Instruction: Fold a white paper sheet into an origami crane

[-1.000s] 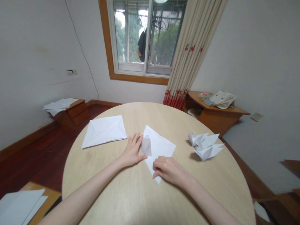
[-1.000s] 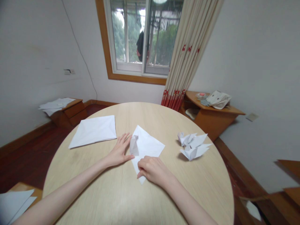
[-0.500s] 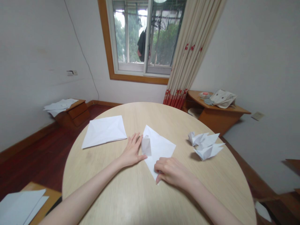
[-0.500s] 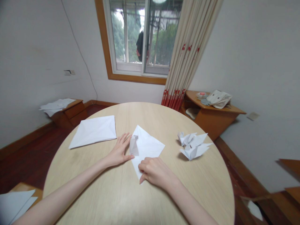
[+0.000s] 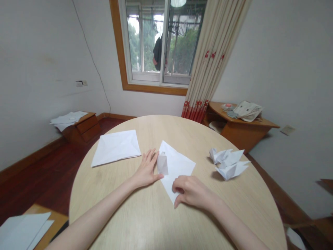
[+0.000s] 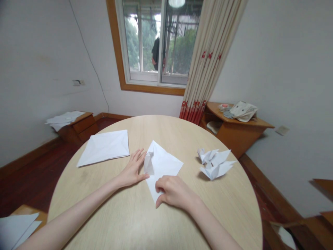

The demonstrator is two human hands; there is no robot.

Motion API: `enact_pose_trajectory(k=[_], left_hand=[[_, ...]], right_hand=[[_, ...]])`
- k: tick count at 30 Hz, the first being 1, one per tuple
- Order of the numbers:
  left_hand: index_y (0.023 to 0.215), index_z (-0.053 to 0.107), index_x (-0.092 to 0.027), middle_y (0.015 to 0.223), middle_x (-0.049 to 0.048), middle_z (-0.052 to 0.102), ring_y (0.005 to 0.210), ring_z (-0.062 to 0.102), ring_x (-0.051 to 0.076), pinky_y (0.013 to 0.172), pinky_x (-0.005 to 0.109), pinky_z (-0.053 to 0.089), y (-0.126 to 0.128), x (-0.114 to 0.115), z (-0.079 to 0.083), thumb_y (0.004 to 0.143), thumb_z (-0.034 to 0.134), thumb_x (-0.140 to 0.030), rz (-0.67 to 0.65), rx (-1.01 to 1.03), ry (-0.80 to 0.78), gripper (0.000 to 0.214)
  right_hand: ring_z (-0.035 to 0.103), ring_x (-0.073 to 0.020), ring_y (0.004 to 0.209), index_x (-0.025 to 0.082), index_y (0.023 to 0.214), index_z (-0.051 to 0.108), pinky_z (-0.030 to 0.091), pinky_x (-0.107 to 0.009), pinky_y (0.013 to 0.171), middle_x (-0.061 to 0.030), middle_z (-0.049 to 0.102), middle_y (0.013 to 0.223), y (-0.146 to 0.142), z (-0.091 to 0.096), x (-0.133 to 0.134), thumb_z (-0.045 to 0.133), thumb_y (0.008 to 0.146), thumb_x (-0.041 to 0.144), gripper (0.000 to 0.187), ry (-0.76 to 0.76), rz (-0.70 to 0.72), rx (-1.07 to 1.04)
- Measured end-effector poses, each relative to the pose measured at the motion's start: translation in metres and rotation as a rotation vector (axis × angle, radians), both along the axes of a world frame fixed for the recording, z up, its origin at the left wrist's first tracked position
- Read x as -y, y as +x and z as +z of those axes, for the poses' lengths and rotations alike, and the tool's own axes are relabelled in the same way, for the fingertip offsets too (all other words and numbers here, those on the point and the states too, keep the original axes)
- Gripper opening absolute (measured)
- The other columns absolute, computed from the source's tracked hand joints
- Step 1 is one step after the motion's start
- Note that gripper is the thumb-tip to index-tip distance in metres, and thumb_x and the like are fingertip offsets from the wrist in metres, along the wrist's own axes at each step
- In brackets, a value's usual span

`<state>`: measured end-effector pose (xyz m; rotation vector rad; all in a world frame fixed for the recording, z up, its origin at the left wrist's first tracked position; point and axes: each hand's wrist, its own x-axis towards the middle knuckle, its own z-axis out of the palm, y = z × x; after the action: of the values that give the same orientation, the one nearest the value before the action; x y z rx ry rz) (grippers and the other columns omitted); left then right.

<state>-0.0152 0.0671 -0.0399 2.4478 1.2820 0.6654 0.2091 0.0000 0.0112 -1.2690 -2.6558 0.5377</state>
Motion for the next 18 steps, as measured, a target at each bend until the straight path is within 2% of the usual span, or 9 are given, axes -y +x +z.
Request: enact_pose_trajectory(k=[4, 7, 12, 18], left_hand=[[0.149, 0.018, -0.019, 0.155, 0.0189, 0.014, 0.143, 0.004, 0.036, 0.112, 0.060, 0.010, 0.000, 0.002, 0.001, 0.077, 0.065, -0.054, -0.001, -0.006, 0.031, 0.092], [0.149, 0.016, -0.021, 0.155, 0.0183, 0.014, 0.143, 0.005, 0.036, 0.112, 0.060, 0.009, 0.001, 0.003, 0.001, 0.079, 0.064, -0.051, 0.001, -0.021, 0.082, 0.091], [0.150, 0.010, -0.021, 0.154, 0.0179, 0.014, 0.143, 0.007, 0.036, 0.113, 0.059, 0.008, 0.003, 0.008, 0.000, 0.079, 0.065, -0.045, 0.006, -0.040, 0.176, 0.093], [0.150, 0.001, -0.023, 0.154, 0.0179, 0.012, 0.143, 0.007, 0.035, 0.113, 0.059, 0.008, 0.003, 0.013, -0.002, 0.084, 0.060, -0.036, -0.009, -0.021, 0.253, 0.089]], right_hand=[[0.060, -0.0145, 0.071, 0.021, 0.076, 0.066, 0.040, -0.023, 0.066, 0.0009, 0.067, 0.075, 0.007, -0.010, -0.007, 0.067, 0.083, 0.039, 0.019, -0.034, -0.076, -0.199], [0.060, -0.0160, 0.080, 0.020, 0.083, 0.065, 0.041, -0.025, 0.073, -0.0023, 0.067, 0.083, 0.010, -0.017, -0.012, 0.054, 0.092, 0.029, 0.017, 0.082, -0.096, -0.241], [0.057, -0.0216, 0.094, 0.018, 0.101, 0.060, 0.044, -0.034, 0.081, -0.0076, 0.066, 0.096, 0.011, -0.023, -0.016, 0.050, 0.092, 0.022, 0.014, 0.239, -0.140, -0.169], [0.047, -0.0255, 0.123, 0.014, 0.120, 0.057, 0.038, -0.045, 0.103, -0.0142, 0.055, 0.131, 0.009, -0.034, -0.016, 0.049, 0.091, 0.021, 0.031, 0.272, -0.176, -0.129]])
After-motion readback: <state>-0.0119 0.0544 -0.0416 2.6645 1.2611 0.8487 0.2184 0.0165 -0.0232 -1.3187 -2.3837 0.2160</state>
